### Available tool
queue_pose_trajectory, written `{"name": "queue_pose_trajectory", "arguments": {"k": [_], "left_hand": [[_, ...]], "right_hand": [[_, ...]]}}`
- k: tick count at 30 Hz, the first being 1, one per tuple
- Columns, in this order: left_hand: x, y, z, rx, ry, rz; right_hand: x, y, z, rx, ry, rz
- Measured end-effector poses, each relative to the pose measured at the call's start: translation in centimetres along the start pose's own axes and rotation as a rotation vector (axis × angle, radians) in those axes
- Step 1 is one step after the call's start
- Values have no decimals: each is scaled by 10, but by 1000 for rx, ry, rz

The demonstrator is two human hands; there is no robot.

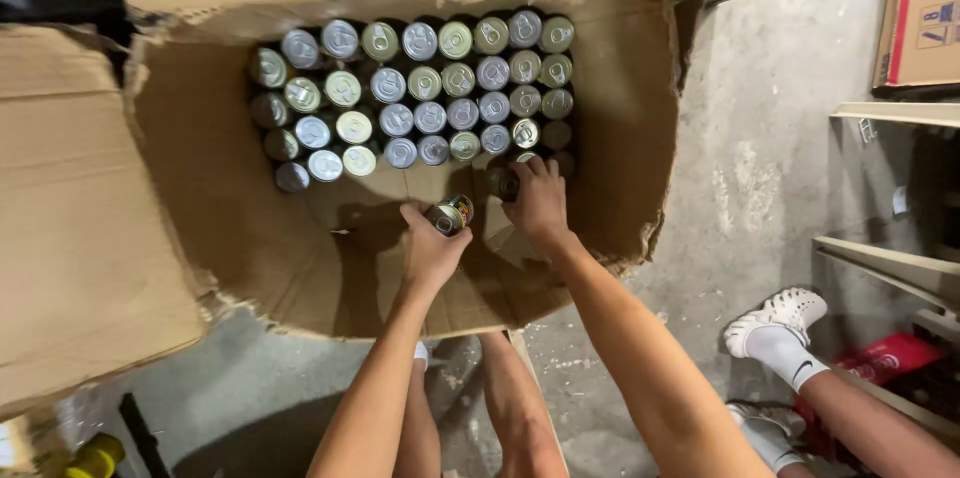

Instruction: Stocking various canned goods from a cardboard box onto store shelves.

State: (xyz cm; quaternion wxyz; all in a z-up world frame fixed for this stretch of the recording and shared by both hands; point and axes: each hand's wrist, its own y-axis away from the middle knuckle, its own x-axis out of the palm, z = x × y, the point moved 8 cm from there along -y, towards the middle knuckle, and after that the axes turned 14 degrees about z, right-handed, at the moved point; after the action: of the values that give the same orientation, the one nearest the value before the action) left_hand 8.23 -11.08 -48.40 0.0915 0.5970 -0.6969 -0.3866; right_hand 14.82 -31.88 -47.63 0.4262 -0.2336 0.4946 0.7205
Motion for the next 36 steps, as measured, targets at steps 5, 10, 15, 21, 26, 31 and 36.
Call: {"name": "queue_pose_trajectory", "arguments": {"k": [5,10,15,21,26,31,36], "left_hand": [[17,-27,24,-135,-12,52],[25,-41,46,-169,-13,64],[30,-56,58,-102,-23,11],[49,-83,73,-96,-91,57],[71,-99,78,-42,-17,-3],[89,-107,69,-37,85,-46],[106,-128,88,-133,8,-48]], "right_hand": [[40,-29,-20,-31,11,38],[51,-41,-20,-54,18,15],[69,-50,-31,17,56,-31],[73,-45,-32,77,56,-85],[67,-52,-32,95,126,21],[52,-37,-24,132,110,21],[64,-18,-44,335,-177,23]]}}
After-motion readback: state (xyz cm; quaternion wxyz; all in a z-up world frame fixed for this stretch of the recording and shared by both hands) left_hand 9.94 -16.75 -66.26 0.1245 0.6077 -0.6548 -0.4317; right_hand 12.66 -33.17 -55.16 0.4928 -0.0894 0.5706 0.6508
